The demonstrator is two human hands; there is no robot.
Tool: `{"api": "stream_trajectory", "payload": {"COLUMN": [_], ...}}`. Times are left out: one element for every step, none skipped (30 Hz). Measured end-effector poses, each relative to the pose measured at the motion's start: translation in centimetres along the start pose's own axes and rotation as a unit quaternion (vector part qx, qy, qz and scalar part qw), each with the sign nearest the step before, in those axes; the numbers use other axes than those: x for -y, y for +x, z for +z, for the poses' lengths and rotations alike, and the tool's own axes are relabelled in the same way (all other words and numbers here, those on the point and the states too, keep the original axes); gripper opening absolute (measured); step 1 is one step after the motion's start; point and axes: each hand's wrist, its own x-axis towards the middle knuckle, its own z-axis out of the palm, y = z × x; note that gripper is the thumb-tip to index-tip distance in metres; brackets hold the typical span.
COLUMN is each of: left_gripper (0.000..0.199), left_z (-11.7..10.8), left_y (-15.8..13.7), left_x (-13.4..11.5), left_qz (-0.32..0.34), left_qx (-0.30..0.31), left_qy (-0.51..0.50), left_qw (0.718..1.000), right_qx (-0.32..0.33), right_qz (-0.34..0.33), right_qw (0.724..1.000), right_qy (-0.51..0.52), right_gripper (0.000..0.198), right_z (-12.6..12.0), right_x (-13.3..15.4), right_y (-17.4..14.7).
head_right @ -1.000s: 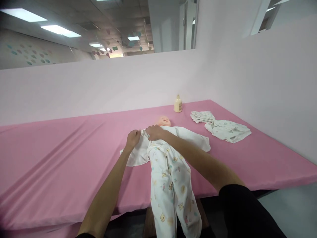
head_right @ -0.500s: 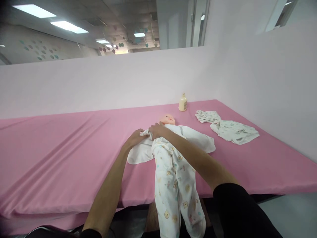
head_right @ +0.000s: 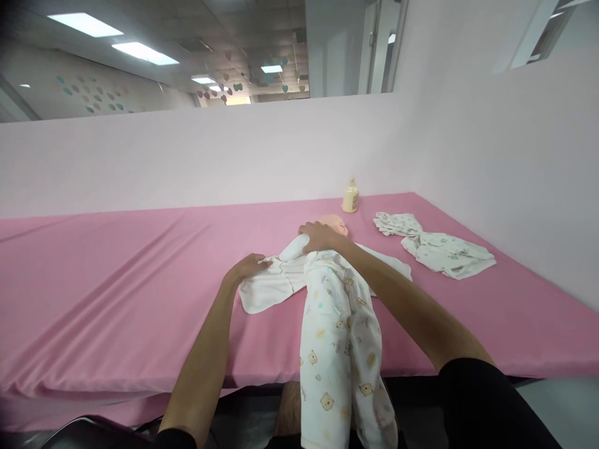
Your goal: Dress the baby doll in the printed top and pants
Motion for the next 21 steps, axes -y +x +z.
{"api": "stream_trajectory", "payload": {"left_gripper": [0.035, 0.035, 0.036, 0.037, 0.037, 0.036, 0.034, 0.031, 0.029, 0.028, 0.028, 0.028, 0.027, 0.027, 0.027, 0.027, 0.027, 0.027, 0.027, 0.027, 0.028], "left_z": [0.1, 0.2, 0.3, 0.3, 0.4, 0.5, 0.6, 0.6, 0.7, 0.8, 0.9, 1.0, 1.1, 1.1, 1.1, 1.1, 1.1, 1.1, 1.1, 1.1, 1.1], "left_y": [-0.1, -0.3, -0.5, -0.7, -0.9, -1.1, -1.2, -1.2, -1.2, -1.1, -1.0, -0.8, -0.7, -0.6, -0.5, -0.5, -0.5, -0.5, -0.5, -0.6, -0.6], "left_x": [-0.1, -0.4, -0.7, -1.0, -1.3, -1.6, -1.8, -2.0, -2.0, -2.0, -2.0, -1.9, -1.8, -1.8, -1.7, -1.7, -1.8, -1.8, -1.8, -1.8, -1.8], "left_qz": [-0.003, -0.004, -0.005, -0.007, -0.012, -0.019, -0.027, -0.036, -0.043, -0.048, -0.049, -0.049, -0.047, -0.044, -0.04, -0.035, -0.03, -0.023, -0.017, -0.012, -0.008], "left_qx": [0.001, 0.004, 0.008, 0.011, 0.012, 0.009, 0.002, -0.008, -0.02, -0.032, -0.042, -0.051, -0.059, -0.065, -0.069, -0.073, -0.075, -0.075, -0.073, -0.071, -0.068], "left_qy": [-0.008, -0.017, -0.025, -0.037, -0.051, -0.065, -0.077, -0.087, -0.093, -0.095, -0.094, -0.094, -0.095, -0.096, -0.097, -0.099, -0.101, -0.103, -0.105, -0.106, -0.107], "left_qw": [1.0, 1.0, 1.0, 0.999, 0.999, 0.998, 0.997, 0.996, 0.995, 0.994, 0.993, 0.993, 0.993, 0.992, 0.992, 0.992, 0.992, 0.992, 0.992, 0.992, 0.992], "right_qx": [-0.003, -0.006, -0.008, -0.01, -0.01, -0.01, -0.007, -0.004, -0.001, 0.0, 0.001, 0.003, 0.006, 0.01, 0.017, 0.024, 0.027, 0.028, 0.026, 0.025, 0.026], "right_qz": [0.003, 0.004, 0.004, 0.005, 0.005, 0.005, 0.004, 0.003, -0.001, -0.006, -0.014, -0.022, -0.031, -0.04, -0.051, -0.065, -0.08, -0.095, -0.108, -0.118, -0.125], "right_qw": [1.0, 1.0, 1.0, 1.0, 1.0, 1.0, 1.0, 1.0, 0.999, 0.998, 0.996, 0.992, 0.989, 0.984, 0.98, 0.977, 0.973, 0.97, 0.967, 0.965, 0.962], "right_qy": [0.002, 0.003, 0.003, 0.003, 0.001, -0.004, -0.013, -0.027, -0.045, -0.067, -0.093, -0.121, -0.148, -0.171, -0.19, -0.204, -0.214, -0.221, -0.228, -0.234, -0.242], "right_gripper": [0.053, 0.052, 0.051, 0.051, 0.052, 0.054, 0.055, 0.055, 0.055, 0.055, 0.053, 0.051, 0.049, 0.047, 0.046, 0.044, 0.043, 0.042, 0.04, 0.039, 0.039], "right_z": [0.0, 0.0, 0.1, 0.1, 0.1, 0.2, 0.2, 0.2, 0.2, 0.3, 0.3, 0.5, 0.7, 1.0, 1.4, 1.8, 2.3, 2.9, 3.4, 3.9, 4.2], "right_x": [0.0, 0.1, 0.1, 0.2, 0.3, 0.4, 0.5, 0.6, 0.8, 1.0, 1.3, 1.7, 2.1, 2.6, 3.2, 3.9, 4.6, 5.2, 5.9, 6.5, 7.1], "right_y": [0.0, -0.1, -0.1, -0.1, -0.1, 0.0, 0.0, 0.0, 0.1, 0.2, 0.4, 0.7, 1.0, 1.3, 1.7, 2.1, 2.4, 2.8, 3.0, 3.2, 3.4]}}
